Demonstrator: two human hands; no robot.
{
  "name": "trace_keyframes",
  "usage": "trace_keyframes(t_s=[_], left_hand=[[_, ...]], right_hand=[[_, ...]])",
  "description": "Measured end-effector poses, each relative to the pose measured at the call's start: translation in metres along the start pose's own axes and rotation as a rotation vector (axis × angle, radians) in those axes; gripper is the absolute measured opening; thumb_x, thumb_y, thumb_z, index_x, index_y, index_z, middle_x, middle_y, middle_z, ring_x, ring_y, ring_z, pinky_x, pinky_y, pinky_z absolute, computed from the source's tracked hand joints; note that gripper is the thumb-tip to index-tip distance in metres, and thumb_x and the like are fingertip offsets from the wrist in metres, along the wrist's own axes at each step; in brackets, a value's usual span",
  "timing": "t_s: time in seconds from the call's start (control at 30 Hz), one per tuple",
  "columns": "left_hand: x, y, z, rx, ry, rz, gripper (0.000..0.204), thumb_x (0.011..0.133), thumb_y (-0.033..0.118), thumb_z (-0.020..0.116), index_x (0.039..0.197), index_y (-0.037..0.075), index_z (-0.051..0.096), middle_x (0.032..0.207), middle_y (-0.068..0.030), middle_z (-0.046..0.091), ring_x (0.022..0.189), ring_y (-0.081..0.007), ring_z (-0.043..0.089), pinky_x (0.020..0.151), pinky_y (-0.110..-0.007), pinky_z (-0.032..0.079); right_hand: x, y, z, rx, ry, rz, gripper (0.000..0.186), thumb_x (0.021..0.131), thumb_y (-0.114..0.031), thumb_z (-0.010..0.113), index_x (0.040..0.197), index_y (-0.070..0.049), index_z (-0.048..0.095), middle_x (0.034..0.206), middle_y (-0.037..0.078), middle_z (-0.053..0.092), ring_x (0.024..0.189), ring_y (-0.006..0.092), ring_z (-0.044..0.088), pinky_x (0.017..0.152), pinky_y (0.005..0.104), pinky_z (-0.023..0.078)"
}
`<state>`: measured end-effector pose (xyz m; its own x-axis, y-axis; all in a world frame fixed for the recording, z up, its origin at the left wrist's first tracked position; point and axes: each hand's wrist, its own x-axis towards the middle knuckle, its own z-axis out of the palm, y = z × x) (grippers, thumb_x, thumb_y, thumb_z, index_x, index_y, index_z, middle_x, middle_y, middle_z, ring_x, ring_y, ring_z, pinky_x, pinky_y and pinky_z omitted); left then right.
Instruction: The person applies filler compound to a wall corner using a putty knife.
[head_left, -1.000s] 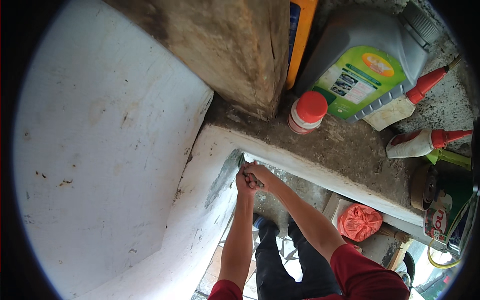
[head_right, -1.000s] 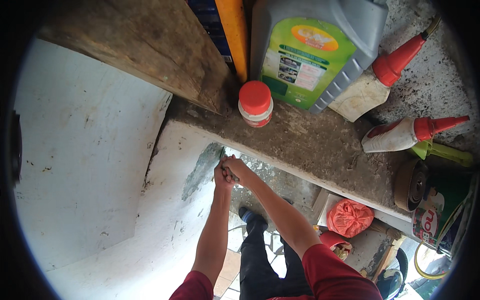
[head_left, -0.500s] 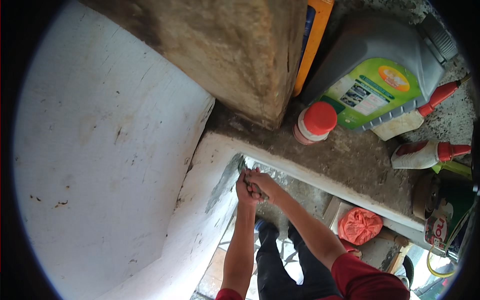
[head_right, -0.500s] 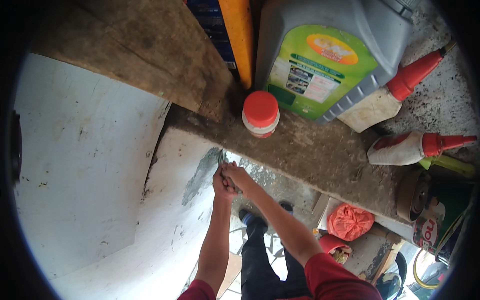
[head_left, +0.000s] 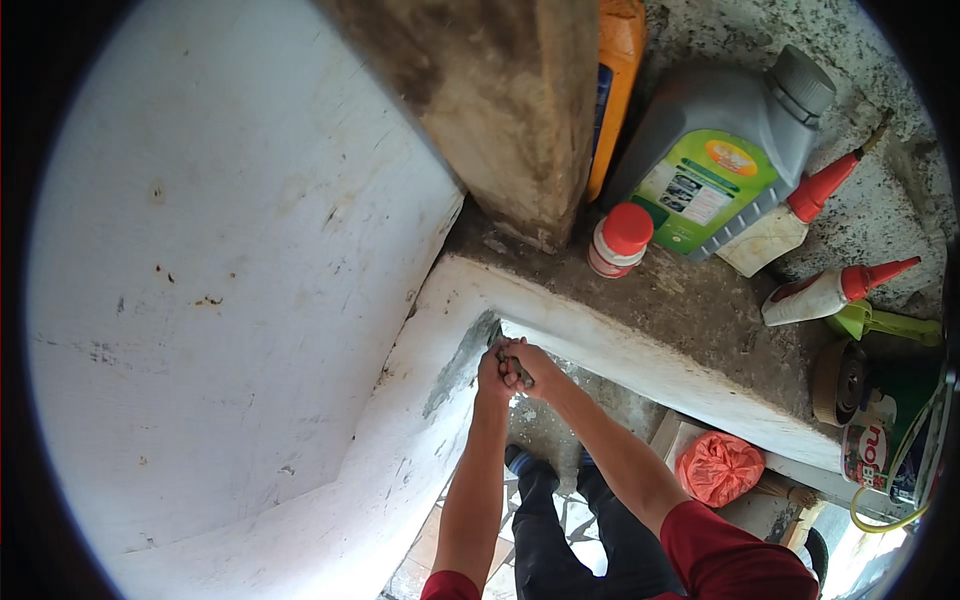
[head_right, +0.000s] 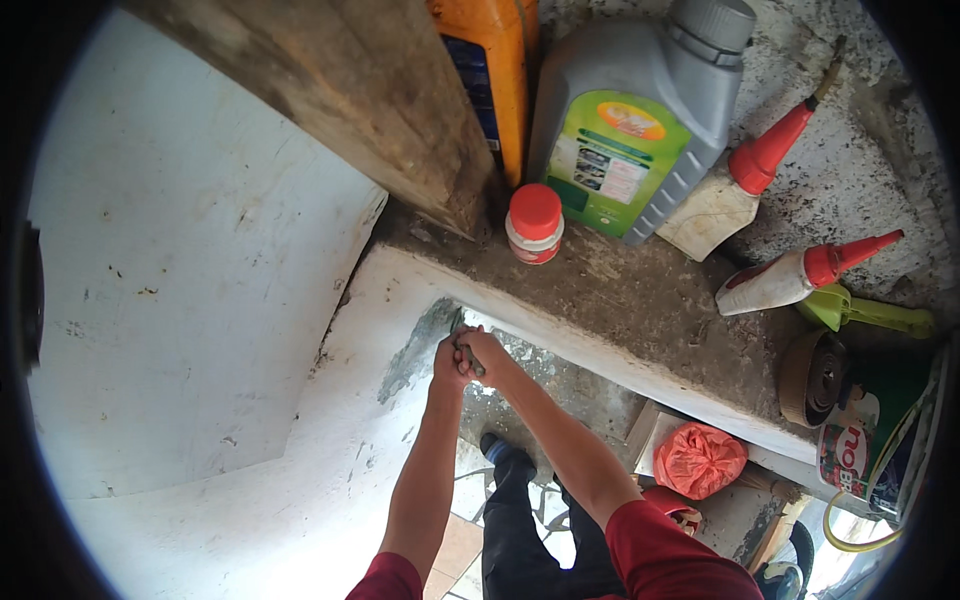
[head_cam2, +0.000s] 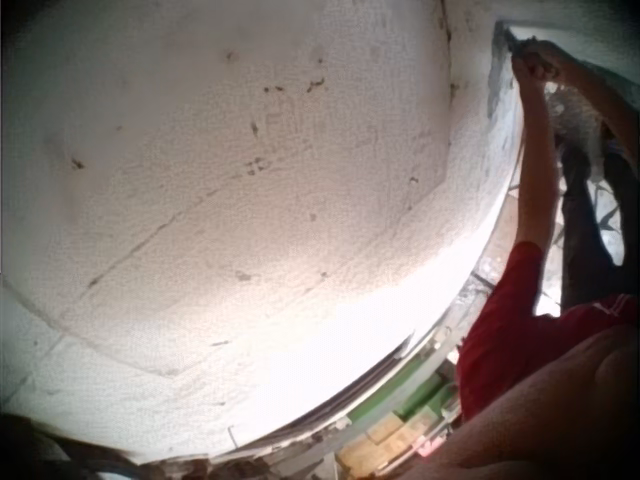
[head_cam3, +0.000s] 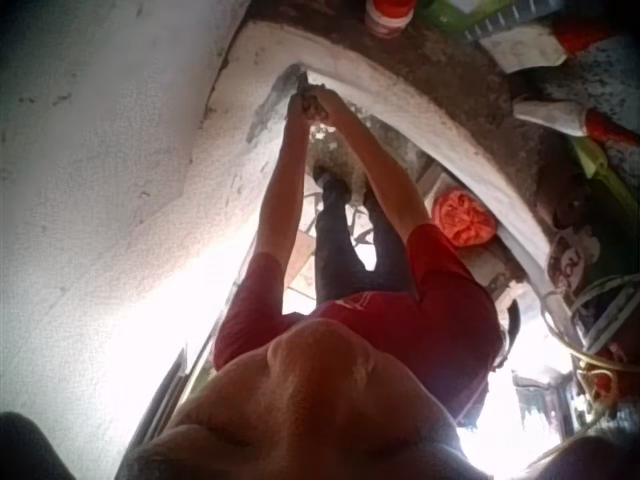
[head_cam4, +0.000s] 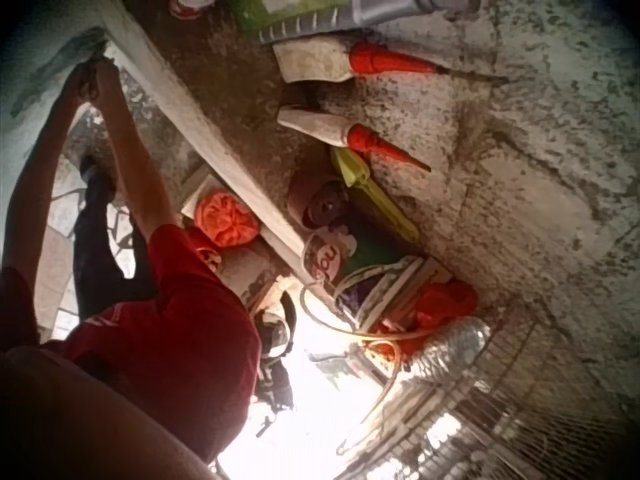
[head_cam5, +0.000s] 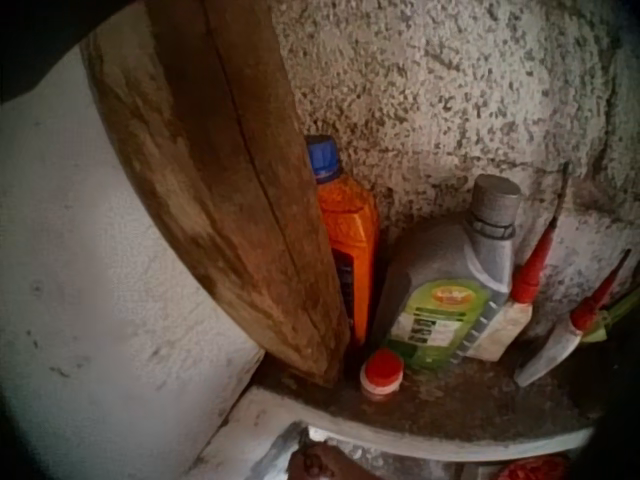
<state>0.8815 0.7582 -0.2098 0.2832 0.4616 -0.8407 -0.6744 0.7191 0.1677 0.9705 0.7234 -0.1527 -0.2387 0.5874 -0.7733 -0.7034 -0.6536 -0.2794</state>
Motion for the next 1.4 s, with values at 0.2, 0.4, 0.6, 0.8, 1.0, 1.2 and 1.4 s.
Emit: trace_keyframes(t_s=[0.2, 0.4, 0.6, 0.8, 1.0, 1.2, 1.4], left_hand=[[0.010, 0.004, -0.019, -0.130, -0.641, -0.311, 0.025, 0.088, 0.018, 0.035, 0.071, 0.004, 0.047, 0.072, -0.0110, 0.056, 0.071, -0.0219, 0.057, 0.071, -0.032, 0.050], [0.004, 0.001, -0.018, 0.280, -0.130, -0.115, 0.025, 0.089, 0.019, 0.035, 0.072, 0.004, 0.047, 0.071, -0.0108, 0.055, 0.074, -0.0240, 0.056, 0.081, -0.036, 0.045], [0.025, 0.008, -0.035, 0.084, -0.260, -0.117, 0.022, 0.085, 0.014, 0.039, 0.067, 0.004, 0.048, 0.068, -0.0101, 0.055, 0.069, -0.0226, 0.056, 0.064, -0.033, 0.051], [0.026, 0.000, -0.034, 0.139, -0.217, 0.013, 0.023, 0.081, 0.015, 0.041, 0.063, 0.006, 0.051, 0.060, -0.0051, 0.055, 0.059, -0.0179, 0.058, 0.045, -0.025, 0.049], [0.038, 0.002, -0.044, 0.097, -0.214, -0.097, 0.022, 0.085, 0.016, 0.041, 0.068, 0.004, 0.050, 0.069, -0.0102, 0.057, 0.068, -0.0225, 0.059, 0.060, -0.030, 0.052], [0.050, 0.010, -0.046, 0.146, -0.182, -0.040, 0.021, 0.081, 0.016, 0.046, 0.064, 0.005, 0.051, 0.065, -0.0092, 0.058, 0.060, -0.0186, 0.057, 0.054, -0.028, 0.052], [0.035, -0.014, -0.047, 0.016, -0.144, 0.035, 0.031, 0.086, 0.031, 0.043, 0.076, 0.004, 0.052, 0.071, -0.0147, 0.059, 0.056, -0.0246, 0.057, 0.048, -0.025, 0.050]], right_hand=[[-0.005, 0.003, 0.002, 0.023, -0.001, -0.035, 0.009, 0.077, -0.012, 0.044, 0.071, -0.006, 0.044, 0.055, 0.007, 0.047, 0.036, 0.0136, 0.042, 0.028, 0.0224, 0.029], [-0.004, 0.011, 0.010, 0.130, -0.051, -0.154, 0.006, 0.080, -0.012, 0.045, 0.076, -0.007, 0.043, 0.054, 0.006, 0.046, 0.031, 0.0139, 0.040, 0.025, 0.0248, 0.029], [0.005, 0.015, 0.003, 0.066, -0.028, -0.077, 0.006, 0.078, -0.011, 0.045, 0.074, -0.007, 0.044, 0.054, 0.005, 0.046, 0.037, 0.0115, 0.042, 0.028, 0.0215, 0.029], [0.021, 0.021, -0.009, 0.062, -0.055, -0.075, 0.008, 0.077, -0.011, 0.047, 0.071, -0.007, 0.042, 0.054, 0.006, 0.046, 0.036, 0.0138, 0.042, 0.027, 0.0232, 0.029], [0.043, 0.020, -0.012, 0.053, 0.083, -0.028, 0.008, 0.077, -0.011, 0.046, 0.072, -0.006, 0.043, 0.052, 0.007, 0.045, 0.033, 0.0151, 0.042, 0.024, 0.0259, 0.027], [0.051, 0.023, -0.006, 0.070, 0.036, -0.058, 0.010, 0.078, -0.009, 0.045, 0.068, -0.005, 0.043, 0.050, 0.007, 0.045, 0.032, 0.0159, 0.041, 0.025, 0.0265, 0.027], [0.017, 0.034, -0.014, -0.034, 0.010, -0.085, 0.008, 0.083, -0.021, 0.045, 0.081, -0.013, 0.045, 0.053, 0.001, 0.046, 0.031, 0.0104, 0.039, 0.026, 0.0219, 0.025]])
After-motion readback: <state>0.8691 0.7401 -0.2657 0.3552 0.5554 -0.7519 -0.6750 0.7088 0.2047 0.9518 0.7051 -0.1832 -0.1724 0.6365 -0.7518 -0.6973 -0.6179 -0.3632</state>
